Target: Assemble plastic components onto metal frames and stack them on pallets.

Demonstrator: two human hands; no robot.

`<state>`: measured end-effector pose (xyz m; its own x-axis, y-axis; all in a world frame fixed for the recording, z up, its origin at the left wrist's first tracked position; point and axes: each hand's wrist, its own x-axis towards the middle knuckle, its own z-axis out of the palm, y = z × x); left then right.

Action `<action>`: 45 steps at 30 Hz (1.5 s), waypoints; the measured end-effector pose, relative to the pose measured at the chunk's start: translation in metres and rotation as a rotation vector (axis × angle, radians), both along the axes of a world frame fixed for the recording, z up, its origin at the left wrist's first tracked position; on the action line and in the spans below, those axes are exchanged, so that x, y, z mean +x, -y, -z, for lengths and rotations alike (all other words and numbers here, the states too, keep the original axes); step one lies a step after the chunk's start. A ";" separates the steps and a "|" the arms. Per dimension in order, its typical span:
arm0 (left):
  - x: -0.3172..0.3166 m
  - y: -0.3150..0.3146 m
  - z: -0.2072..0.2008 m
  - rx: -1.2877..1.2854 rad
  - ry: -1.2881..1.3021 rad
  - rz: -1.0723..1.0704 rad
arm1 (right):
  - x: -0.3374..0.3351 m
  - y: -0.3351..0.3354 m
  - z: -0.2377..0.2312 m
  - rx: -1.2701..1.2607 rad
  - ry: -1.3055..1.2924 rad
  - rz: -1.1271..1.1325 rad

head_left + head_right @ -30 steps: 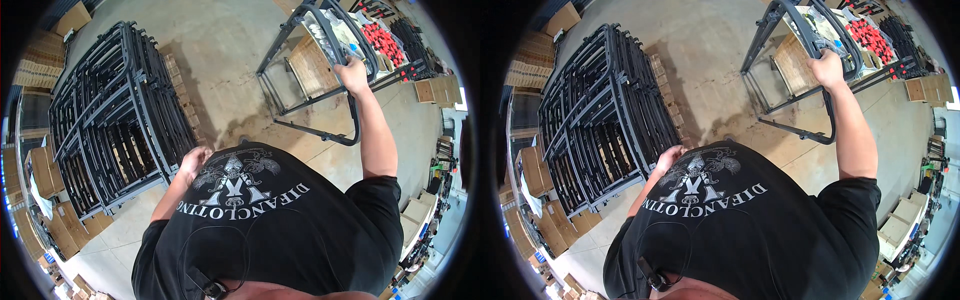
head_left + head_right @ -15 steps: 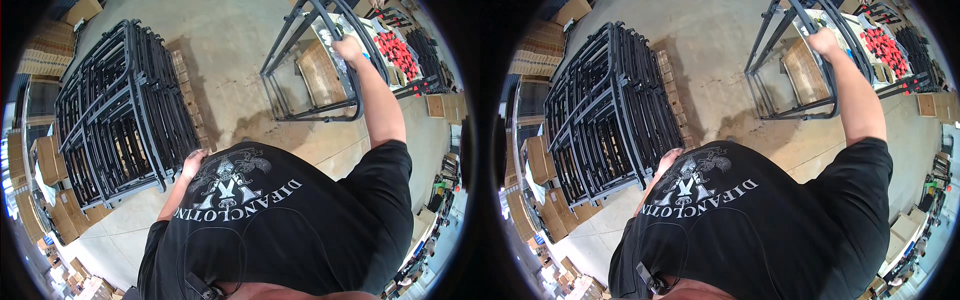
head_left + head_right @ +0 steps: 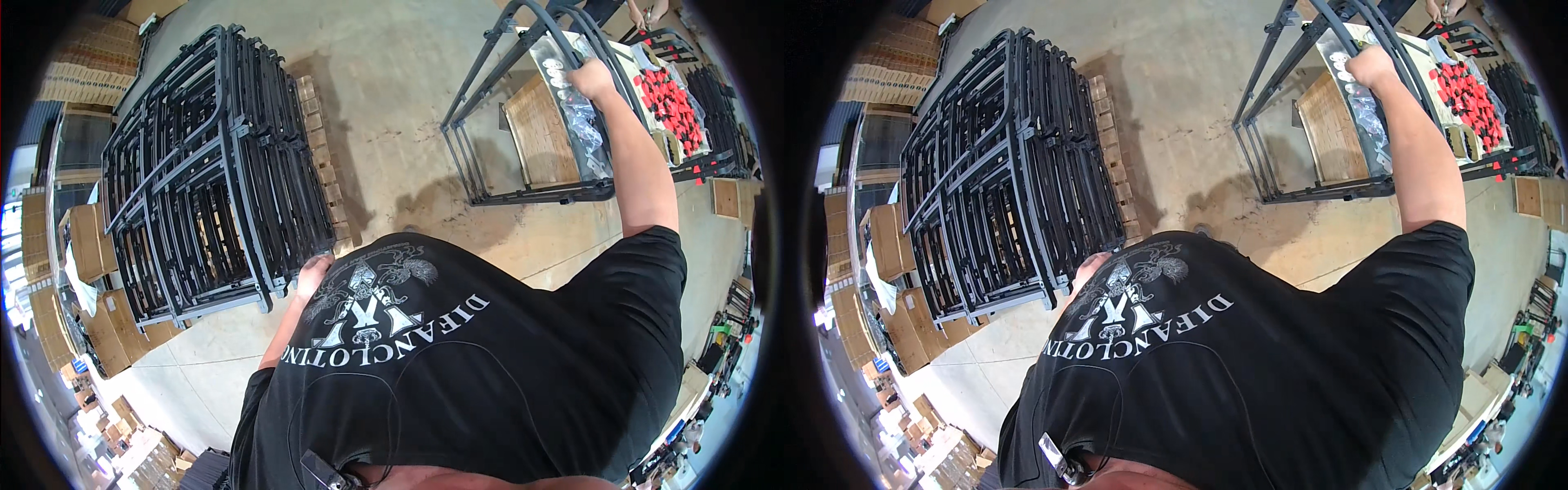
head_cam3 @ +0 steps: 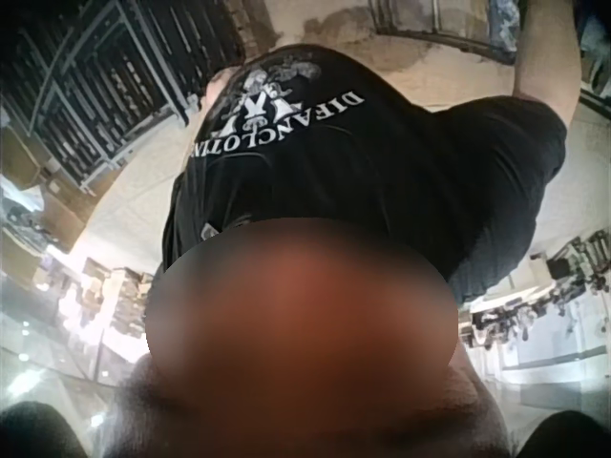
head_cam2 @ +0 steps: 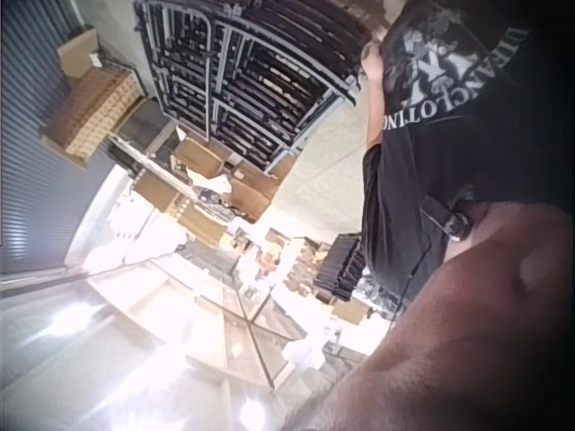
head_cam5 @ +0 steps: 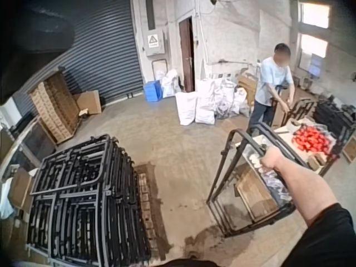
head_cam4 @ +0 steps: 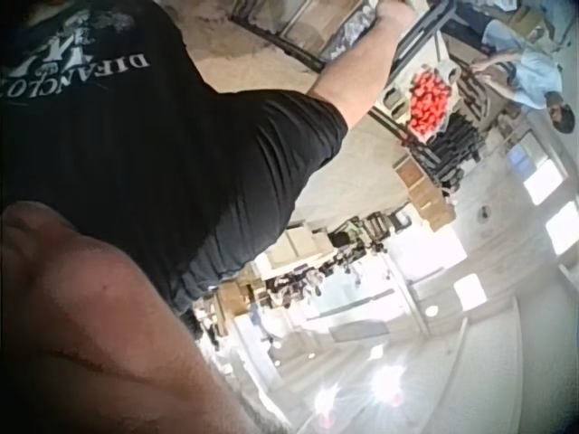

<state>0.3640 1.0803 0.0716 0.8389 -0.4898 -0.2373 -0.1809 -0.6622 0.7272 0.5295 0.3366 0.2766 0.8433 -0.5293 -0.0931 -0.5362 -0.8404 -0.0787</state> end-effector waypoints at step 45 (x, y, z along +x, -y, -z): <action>0.083 -0.138 -0.051 0.323 -0.179 -0.907 | 0.320 -0.524 0.140 1.495 -0.188 -0.129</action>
<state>0.4469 1.2188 0.1226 0.8038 0.4341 -0.4067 0.5902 -0.6675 0.4540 0.8499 0.8607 0.1363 0.7903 0.2213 -0.5713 -0.5663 -0.0923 -0.8190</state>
